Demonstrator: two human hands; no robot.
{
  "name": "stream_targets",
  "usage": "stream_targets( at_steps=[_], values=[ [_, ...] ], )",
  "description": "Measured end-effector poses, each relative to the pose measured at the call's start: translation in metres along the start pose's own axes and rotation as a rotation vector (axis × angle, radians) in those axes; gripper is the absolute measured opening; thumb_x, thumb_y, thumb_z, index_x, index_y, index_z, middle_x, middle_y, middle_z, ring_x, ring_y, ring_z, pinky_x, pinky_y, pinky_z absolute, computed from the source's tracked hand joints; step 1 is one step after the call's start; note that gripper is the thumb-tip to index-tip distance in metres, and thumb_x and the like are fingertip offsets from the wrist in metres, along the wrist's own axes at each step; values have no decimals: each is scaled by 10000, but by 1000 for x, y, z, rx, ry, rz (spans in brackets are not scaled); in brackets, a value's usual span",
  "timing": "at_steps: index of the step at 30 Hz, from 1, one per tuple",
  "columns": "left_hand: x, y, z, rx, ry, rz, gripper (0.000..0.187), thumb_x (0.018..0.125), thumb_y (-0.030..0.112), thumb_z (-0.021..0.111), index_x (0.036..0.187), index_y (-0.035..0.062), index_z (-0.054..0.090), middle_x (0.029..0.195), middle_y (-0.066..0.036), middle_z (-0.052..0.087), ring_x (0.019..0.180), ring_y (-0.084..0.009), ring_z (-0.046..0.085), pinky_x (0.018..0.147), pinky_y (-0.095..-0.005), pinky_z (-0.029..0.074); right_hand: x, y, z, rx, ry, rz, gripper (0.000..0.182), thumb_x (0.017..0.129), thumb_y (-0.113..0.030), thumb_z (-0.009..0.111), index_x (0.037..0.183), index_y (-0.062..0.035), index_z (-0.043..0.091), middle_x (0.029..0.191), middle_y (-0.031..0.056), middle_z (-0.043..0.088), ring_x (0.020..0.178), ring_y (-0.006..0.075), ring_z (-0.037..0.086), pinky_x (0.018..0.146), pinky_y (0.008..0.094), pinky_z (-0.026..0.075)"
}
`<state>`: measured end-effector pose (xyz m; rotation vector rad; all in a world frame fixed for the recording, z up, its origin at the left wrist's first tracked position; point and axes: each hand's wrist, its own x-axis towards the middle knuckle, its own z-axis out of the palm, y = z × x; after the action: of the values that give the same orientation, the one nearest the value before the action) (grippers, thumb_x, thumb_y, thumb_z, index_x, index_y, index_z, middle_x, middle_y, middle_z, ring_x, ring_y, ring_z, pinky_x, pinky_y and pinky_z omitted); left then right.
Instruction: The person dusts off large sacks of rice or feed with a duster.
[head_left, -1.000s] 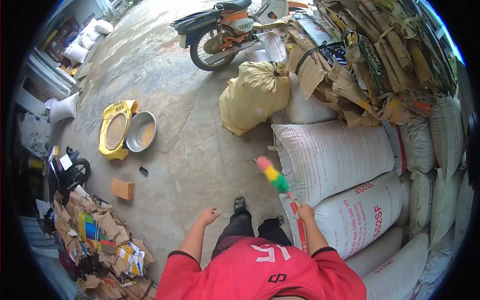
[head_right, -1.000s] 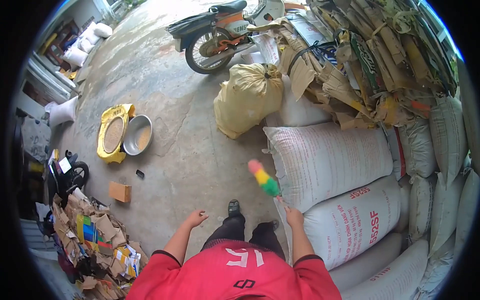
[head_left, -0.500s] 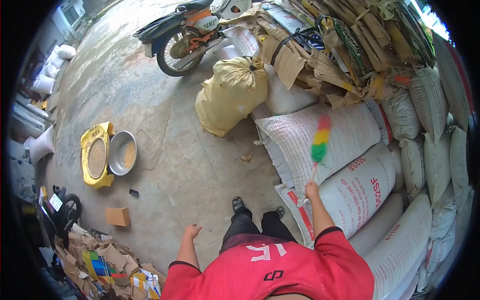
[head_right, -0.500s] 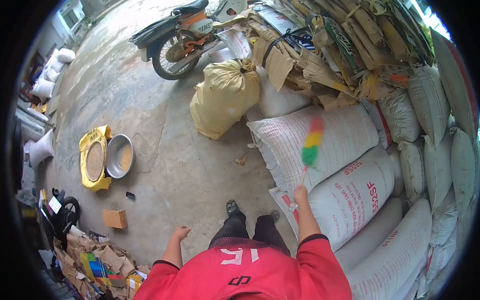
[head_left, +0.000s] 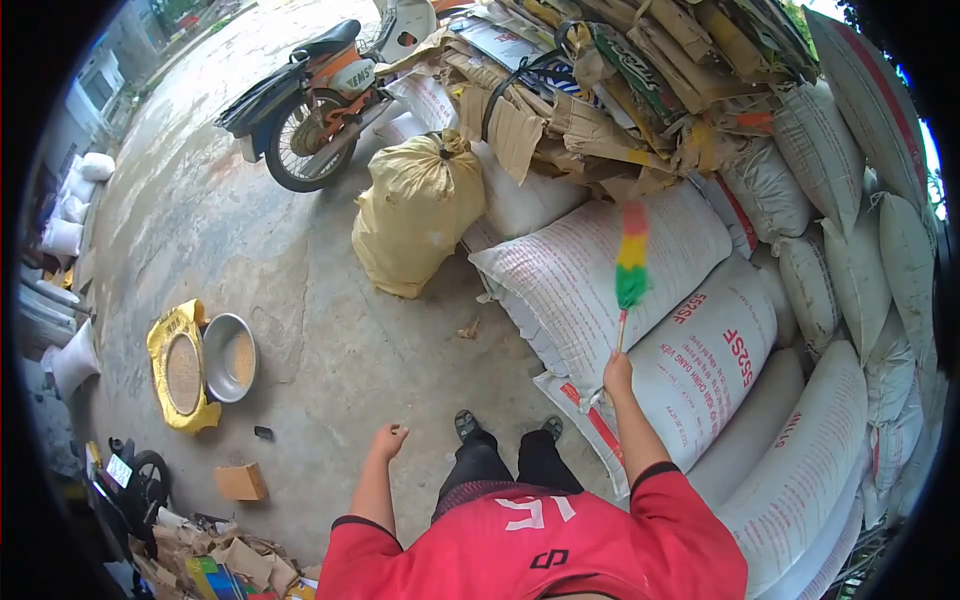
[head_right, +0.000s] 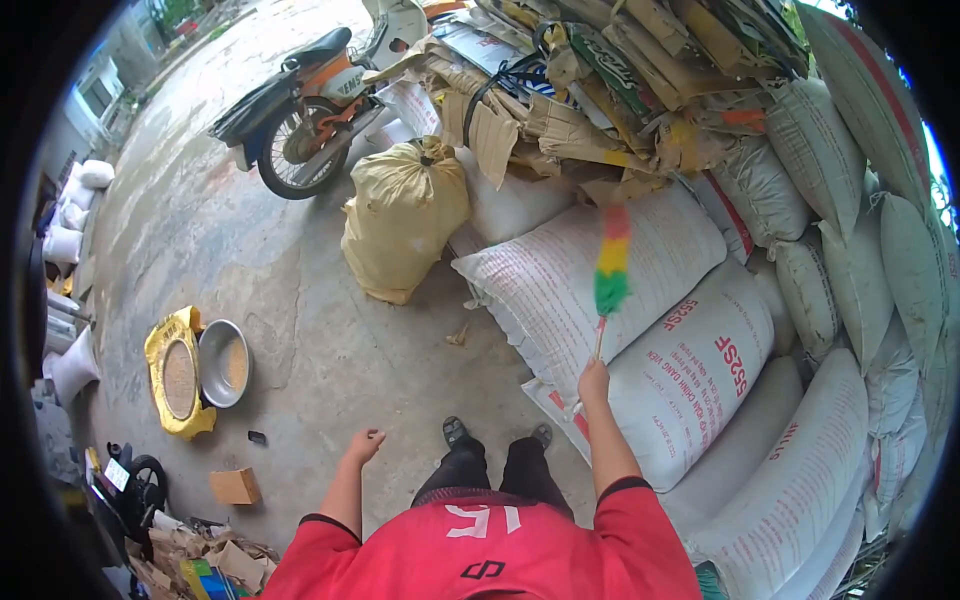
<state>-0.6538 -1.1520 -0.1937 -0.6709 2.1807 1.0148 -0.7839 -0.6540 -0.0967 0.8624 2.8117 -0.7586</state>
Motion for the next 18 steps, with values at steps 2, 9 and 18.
stream_targets(
  at_steps=[2,9,18],
  values=[
    [3,-4,2,-2,21,-4,522,726,397,604,1055,-5,551,990,-203,581,945,-310,554,823,-369,432,1,8,0,21,32,32,300,866,-228,373,887,15,547,794,244,570,797,409,543,696,468,415],
    [-25,1,30,283,-225,-53,567,720,448,575,1080,10,550,1065,-203,552,1025,-317,512,877,-362,400,-44,18,58,-481,-764,-466,378,858,-299,370,848,9,590,871,227,582,824,370,566,745,447,428],
    [1,45,14,232,-123,70,553,729,455,571,1070,19,556,1075,-202,544,1033,-324,501,885,-367,393,-65,-8,10,138,-279,-119,371,850,-316,411,754,-10,598,774,193,592,743,339,567,680,400,428]
  ],
)
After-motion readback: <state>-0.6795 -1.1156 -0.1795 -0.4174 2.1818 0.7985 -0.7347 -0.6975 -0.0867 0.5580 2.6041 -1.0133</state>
